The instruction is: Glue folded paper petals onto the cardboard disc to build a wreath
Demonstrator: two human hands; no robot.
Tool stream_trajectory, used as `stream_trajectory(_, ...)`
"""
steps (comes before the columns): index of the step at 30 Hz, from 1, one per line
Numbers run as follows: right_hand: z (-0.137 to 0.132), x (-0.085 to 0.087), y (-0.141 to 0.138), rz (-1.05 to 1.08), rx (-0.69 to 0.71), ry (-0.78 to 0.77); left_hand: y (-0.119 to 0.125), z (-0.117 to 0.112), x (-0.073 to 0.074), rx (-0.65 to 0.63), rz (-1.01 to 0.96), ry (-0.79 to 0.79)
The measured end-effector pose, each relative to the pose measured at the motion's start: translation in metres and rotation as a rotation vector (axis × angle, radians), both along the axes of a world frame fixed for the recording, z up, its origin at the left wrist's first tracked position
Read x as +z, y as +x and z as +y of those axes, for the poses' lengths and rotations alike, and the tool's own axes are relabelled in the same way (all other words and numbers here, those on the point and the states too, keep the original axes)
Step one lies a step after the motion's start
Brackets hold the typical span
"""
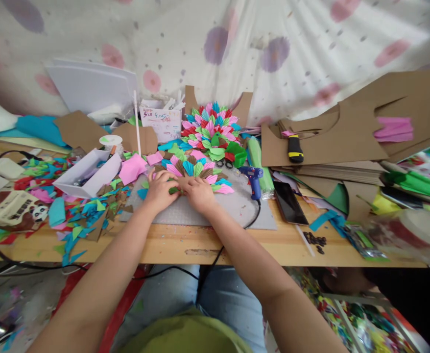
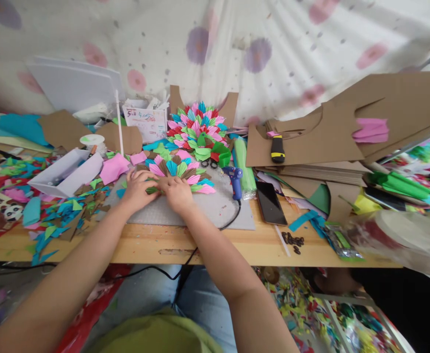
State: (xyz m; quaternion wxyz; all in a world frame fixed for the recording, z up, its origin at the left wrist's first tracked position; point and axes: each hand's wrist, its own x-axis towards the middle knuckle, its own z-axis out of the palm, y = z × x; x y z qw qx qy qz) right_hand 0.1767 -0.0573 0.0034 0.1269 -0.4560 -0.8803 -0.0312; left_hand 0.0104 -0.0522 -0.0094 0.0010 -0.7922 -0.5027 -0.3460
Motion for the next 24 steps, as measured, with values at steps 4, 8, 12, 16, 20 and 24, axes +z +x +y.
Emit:
stream_trajectory(4, 0.0, -0.001, 0.0, 0.015, -0.004, 0.001, 0.001, -0.001, 0.0, 0.015, 0.04, -0.022)
stream_trajectory(8, -0.002, 0.001, 0.001, 0.018, -0.024, -0.019, 0.002, -0.003, 0.001, 0.034, 0.103, -0.035)
stream_trajectory(12, -0.004, 0.004, 0.002, 0.044, -0.04, -0.027, 0.002, -0.003, 0.001, 0.041, 0.103, -0.038)
stream_trajectory(16, -0.005, 0.004, 0.006, 0.102, -0.052, -0.02, 0.002, -0.001, 0.0, 0.04, 0.099, -0.045)
stream_trajectory(20, -0.004, 0.002, 0.011, 0.158, -0.061, -0.004, 0.002, -0.001, -0.001, 0.043, 0.095, -0.06)
stream_trajectory(24, -0.001, 0.008, 0.023, 0.259, -0.106, 0.044, 0.002, -0.002, 0.0, 0.039, 0.085, -0.064)
